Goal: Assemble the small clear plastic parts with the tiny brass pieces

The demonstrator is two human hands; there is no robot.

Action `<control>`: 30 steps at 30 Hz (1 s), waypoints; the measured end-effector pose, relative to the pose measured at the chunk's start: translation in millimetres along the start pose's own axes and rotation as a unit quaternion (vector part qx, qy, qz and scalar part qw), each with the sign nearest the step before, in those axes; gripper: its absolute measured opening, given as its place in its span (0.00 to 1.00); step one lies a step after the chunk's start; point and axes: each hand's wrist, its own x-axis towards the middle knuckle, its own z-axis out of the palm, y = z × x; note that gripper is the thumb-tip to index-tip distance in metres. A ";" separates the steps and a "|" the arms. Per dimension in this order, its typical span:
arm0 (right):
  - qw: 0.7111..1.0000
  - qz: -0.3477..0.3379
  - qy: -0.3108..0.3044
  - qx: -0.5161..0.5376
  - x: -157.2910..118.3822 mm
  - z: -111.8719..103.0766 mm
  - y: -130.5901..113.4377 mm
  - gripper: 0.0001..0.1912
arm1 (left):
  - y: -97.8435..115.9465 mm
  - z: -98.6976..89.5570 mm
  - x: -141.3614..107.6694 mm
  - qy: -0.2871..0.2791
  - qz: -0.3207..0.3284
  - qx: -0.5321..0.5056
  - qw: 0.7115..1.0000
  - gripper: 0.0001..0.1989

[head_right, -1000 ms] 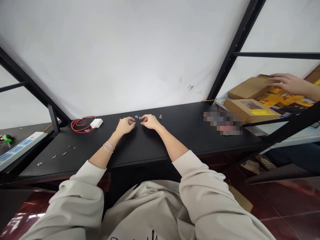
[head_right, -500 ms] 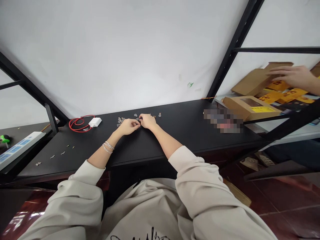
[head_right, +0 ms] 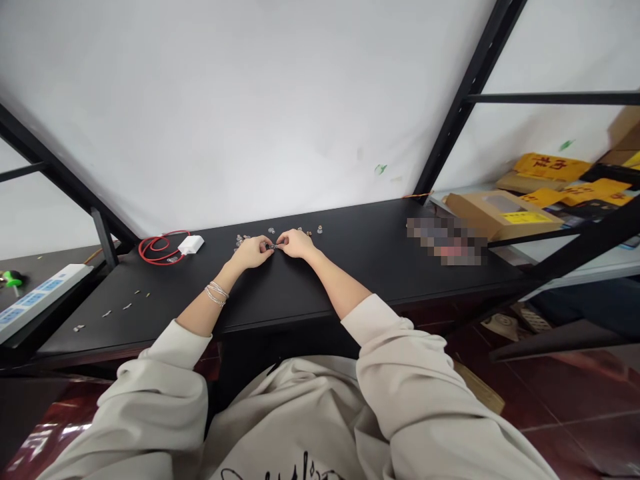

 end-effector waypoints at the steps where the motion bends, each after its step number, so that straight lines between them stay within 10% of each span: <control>1: 1.000 -0.006 -0.004 0.005 -0.4 0.1 -0.2 0.08 | -0.5 0.4 0.0 0.000 0.007 -0.003 1.000 0.09; 11: 0.972 0.157 0.165 0.058 4.0 -21.0 12.9 0.13 | 2.1 3.7 3.4 0.046 -0.079 -0.181 0.979 0.07; 30: 0.962 0.251 0.107 0.017 4.6 -24.8 27.4 0.17 | 7.7 4.0 4.7 0.060 -0.109 -0.332 0.935 0.10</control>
